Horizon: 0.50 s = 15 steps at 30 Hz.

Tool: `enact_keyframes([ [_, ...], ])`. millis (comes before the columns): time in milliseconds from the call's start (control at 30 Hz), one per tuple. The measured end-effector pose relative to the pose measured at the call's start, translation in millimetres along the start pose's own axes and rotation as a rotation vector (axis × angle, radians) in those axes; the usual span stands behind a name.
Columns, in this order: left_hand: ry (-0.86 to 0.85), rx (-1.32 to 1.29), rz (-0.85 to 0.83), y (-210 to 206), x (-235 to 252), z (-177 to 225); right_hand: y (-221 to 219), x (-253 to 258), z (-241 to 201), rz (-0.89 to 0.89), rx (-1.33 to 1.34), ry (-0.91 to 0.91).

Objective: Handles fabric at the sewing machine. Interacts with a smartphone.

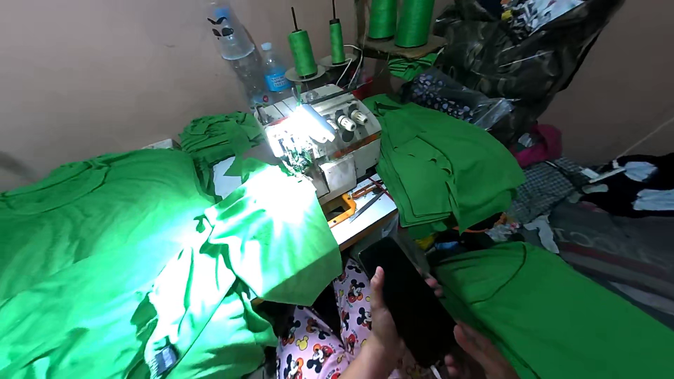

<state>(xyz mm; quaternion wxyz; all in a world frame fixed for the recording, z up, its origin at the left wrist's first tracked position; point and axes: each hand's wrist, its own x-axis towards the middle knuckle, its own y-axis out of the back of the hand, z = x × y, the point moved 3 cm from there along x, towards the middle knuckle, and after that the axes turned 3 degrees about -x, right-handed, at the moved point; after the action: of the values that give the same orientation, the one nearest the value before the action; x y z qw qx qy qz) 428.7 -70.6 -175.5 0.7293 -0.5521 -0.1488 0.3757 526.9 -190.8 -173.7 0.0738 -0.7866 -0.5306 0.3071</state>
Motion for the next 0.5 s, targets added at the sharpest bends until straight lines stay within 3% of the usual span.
enact_keyframes([
  [233, 0.135, -0.059, -0.188, 1.3, 9.7, -3.0, 18.0, -2.0, 7.0, -0.159, -0.037, 0.067],
  [367, 0.088, 0.078, -0.125, -2.0, 14.9, 0.7, 21.0, 1.8, 0.6, -0.274, -0.172, 0.195],
  [500, 0.001, 0.264, 0.000, -6.7, 9.9, 4.7, 1.8, 3.6, -13.1, -0.258, -0.072, 0.071],
])
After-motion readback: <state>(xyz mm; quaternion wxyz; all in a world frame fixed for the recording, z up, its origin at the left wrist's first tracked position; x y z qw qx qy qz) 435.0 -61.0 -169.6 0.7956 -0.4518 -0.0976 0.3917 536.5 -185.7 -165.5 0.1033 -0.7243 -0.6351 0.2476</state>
